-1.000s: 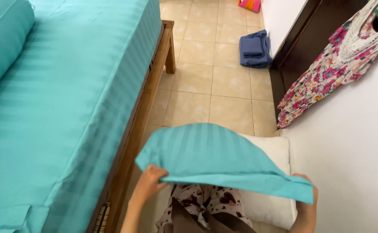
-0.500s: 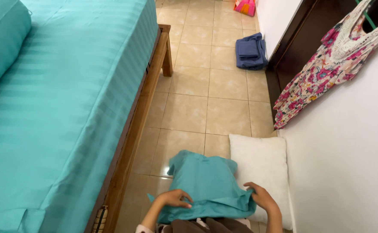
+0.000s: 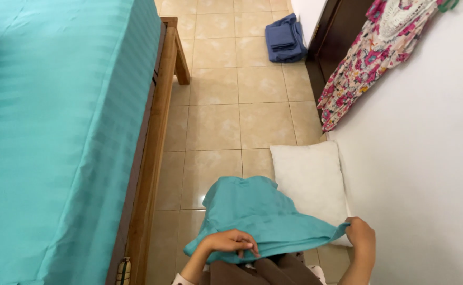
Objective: The person puts a teal pillowcase on a white pillow by hand. They first tie the drawstring of the pillowcase, then insert the pillow into the case, and finally adjust the fabric to fit the pillow.
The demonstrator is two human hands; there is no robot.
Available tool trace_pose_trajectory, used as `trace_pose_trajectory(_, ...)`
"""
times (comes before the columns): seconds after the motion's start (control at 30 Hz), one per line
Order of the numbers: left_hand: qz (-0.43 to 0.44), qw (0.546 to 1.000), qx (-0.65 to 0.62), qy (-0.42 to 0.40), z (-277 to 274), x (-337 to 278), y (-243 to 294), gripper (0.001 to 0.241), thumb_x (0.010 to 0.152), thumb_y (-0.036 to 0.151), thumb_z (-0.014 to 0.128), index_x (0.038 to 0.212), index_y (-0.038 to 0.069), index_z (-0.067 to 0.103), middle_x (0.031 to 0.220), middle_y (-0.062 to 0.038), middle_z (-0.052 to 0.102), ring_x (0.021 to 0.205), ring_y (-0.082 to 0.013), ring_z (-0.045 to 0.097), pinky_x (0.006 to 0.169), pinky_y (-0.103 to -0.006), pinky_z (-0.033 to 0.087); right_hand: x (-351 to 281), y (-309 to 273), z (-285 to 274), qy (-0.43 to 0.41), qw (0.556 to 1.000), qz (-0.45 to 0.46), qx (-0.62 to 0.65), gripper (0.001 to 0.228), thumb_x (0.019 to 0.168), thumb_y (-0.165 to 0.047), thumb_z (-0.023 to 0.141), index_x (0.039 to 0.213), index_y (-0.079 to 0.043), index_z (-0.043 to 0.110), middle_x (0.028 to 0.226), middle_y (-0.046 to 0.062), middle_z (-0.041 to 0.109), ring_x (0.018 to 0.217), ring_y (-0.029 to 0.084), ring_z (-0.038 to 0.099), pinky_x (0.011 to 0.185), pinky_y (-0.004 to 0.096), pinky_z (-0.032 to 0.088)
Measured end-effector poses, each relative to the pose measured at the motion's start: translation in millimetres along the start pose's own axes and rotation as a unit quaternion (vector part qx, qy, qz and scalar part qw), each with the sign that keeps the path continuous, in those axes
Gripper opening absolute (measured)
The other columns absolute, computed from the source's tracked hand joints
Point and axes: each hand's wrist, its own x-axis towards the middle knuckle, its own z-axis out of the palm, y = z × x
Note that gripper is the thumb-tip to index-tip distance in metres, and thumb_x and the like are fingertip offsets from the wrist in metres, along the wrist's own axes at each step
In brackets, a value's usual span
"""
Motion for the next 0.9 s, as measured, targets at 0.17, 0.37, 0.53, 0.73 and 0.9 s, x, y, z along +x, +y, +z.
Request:
trace_pose_trajectory(0.17, -0.005, 0.959, 0.260, 0.116, 14, 35, -54, 0.032, 0.092, 0.013, 0.069, 0.123, 0.006, 0.066, 0.119, -0.011, 0.071, 0.101, -0.0322, 0.067, 0.086, -0.0441, 0.054, -22, -41, 41, -0.101, 0.988, -0.078, 0.090, 0.026, 0.089, -0.003, 0.055, 0.100, -0.010, 0.077, 0.111, 0.014, 0.076, 0.105, 0.032, 0.071, 0.093, 0.041, 0.055)
trace_pose_trajectory(0.37, 0.022, 0.802, 0.494, 0.335, 19, 50, -52, 0.050, 0.067, 0.012, 0.079, 0.115, 0.005, 0.066, 0.110, -0.018, 0.066, 0.099, -0.0420, 0.065, 0.074, -0.0515, 0.050, -77, -154, 52, -0.196, 0.897, -0.334, 0.210, 0.045, 0.079, -0.021, 0.081, 0.121, -0.009, 0.068, 0.123, 0.013, 0.069, 0.114, 0.035, 0.062, 0.097, 0.043, 0.048)
trace_pose_trajectory(0.53, 0.088, 0.798, 0.460, 0.380, -2, 49, -57, 0.017, 0.086, 0.010, 0.072, 0.103, 0.009, 0.071, 0.097, -0.014, 0.071, 0.090, -0.0363, 0.067, 0.073, -0.0469, 0.052, -95, -175, 77, -0.222, 0.904, -0.362, 0.047, 0.066, 0.071, -0.020, 0.085, 0.132, -0.012, 0.063, 0.125, 0.013, 0.064, 0.114, 0.037, 0.057, 0.094, 0.046, 0.045)
trace_pose_trajectory(0.73, 0.007, 0.830, 0.274, 0.486, -7, 24, 39, 0.023, 0.087, 0.017, 0.071, 0.107, 0.006, 0.069, 0.074, -0.020, 0.065, 0.068, -0.0365, 0.064, 0.064, -0.0423, 0.052, -60, -98, 85, -0.095, 0.945, -0.215, 0.226, 0.047, 0.068, 0.003, 0.068, 0.112, -0.011, 0.071, 0.113, 0.009, 0.070, 0.108, 0.030, 0.067, 0.091, 0.040, 0.054)
trace_pose_trajectory(0.9, 0.043, 0.785, 0.462, 0.411, -43, 31, -5, 0.031, 0.073, 0.027, 0.081, 0.098, 0.011, 0.075, 0.086, -0.015, 0.074, 0.076, -0.0363, 0.070, 0.063, -0.0433, 0.053, -24, -8, 72, -0.166, 0.925, -0.085, 0.330, 0.053, 0.069, -0.012, 0.089, 0.118, -0.012, 0.070, 0.118, 0.008, 0.067, 0.108, 0.026, 0.064, 0.091, 0.038, 0.053)
